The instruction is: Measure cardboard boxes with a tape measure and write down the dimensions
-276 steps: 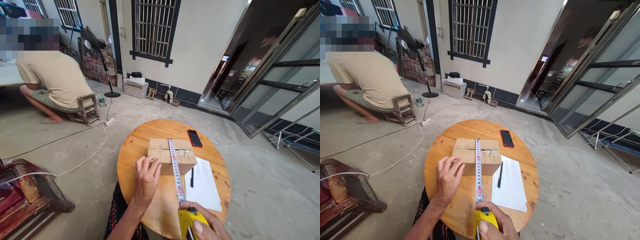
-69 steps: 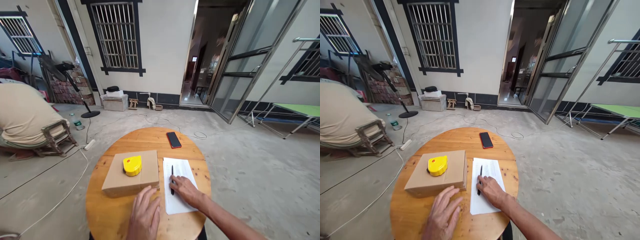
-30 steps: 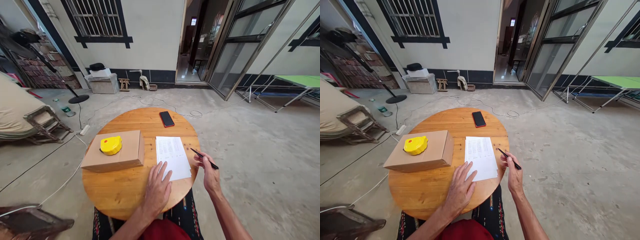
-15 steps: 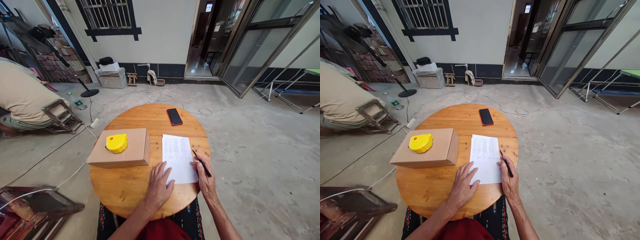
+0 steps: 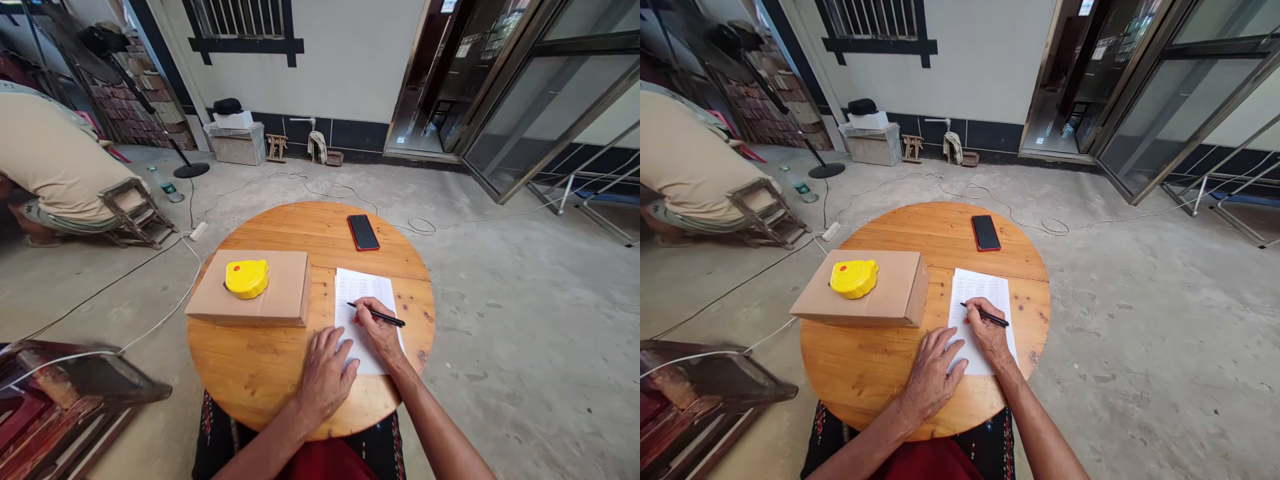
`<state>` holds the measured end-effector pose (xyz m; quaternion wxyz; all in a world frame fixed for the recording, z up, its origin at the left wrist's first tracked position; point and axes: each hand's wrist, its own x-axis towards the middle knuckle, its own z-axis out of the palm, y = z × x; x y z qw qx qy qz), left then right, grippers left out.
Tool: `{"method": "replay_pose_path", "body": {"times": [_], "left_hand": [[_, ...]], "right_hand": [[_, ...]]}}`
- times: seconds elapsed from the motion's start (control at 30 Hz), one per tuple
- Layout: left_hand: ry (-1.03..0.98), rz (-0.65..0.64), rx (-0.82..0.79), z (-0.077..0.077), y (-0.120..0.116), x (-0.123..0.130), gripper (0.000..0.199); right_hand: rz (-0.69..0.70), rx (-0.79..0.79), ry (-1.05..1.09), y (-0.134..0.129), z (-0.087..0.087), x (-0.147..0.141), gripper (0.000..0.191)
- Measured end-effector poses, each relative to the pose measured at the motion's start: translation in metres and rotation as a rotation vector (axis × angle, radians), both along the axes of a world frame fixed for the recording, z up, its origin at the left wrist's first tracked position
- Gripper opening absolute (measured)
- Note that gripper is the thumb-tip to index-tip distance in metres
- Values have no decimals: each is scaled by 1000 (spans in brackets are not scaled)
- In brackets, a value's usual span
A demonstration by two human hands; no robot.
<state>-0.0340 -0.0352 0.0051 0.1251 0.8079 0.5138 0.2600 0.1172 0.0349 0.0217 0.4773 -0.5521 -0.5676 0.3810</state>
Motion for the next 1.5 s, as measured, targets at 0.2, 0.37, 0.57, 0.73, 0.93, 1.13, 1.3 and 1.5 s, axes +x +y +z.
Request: {"method": "replay_pose_path", "body": {"times": [0.2, 0.37, 0.57, 0.73, 0.93, 1.13, 1.3, 1.5], "left_hand": [[3, 24, -22, -1, 16, 0, 28], [19, 41, -12, -7, 16, 2, 31], [14, 42, -13, -10, 15, 1, 31], [21, 46, -3, -11, 15, 2, 31], [14, 50, -15, -10, 15, 2, 32], [-1, 36, -19, -10, 16, 1, 33], [-14, 30, -19, -9, 16, 1, 36], [-18, 40, -43, -6, 16, 1, 36]], "right_hand": [[12, 5, -41, 15, -18, -14, 22], [28, 35, -109, 12, -18, -13, 22], [41, 54, -152, 12, -20, -14, 23], [54, 63, -173, 12, -23, -13, 24], [52, 63, -195, 12, -22, -14, 24], [52, 64, -214, 11, -22, -15, 24], [56, 66, -230, 11, -25, -15, 24], [72, 68, -227, 10, -23, -14, 23]]}}
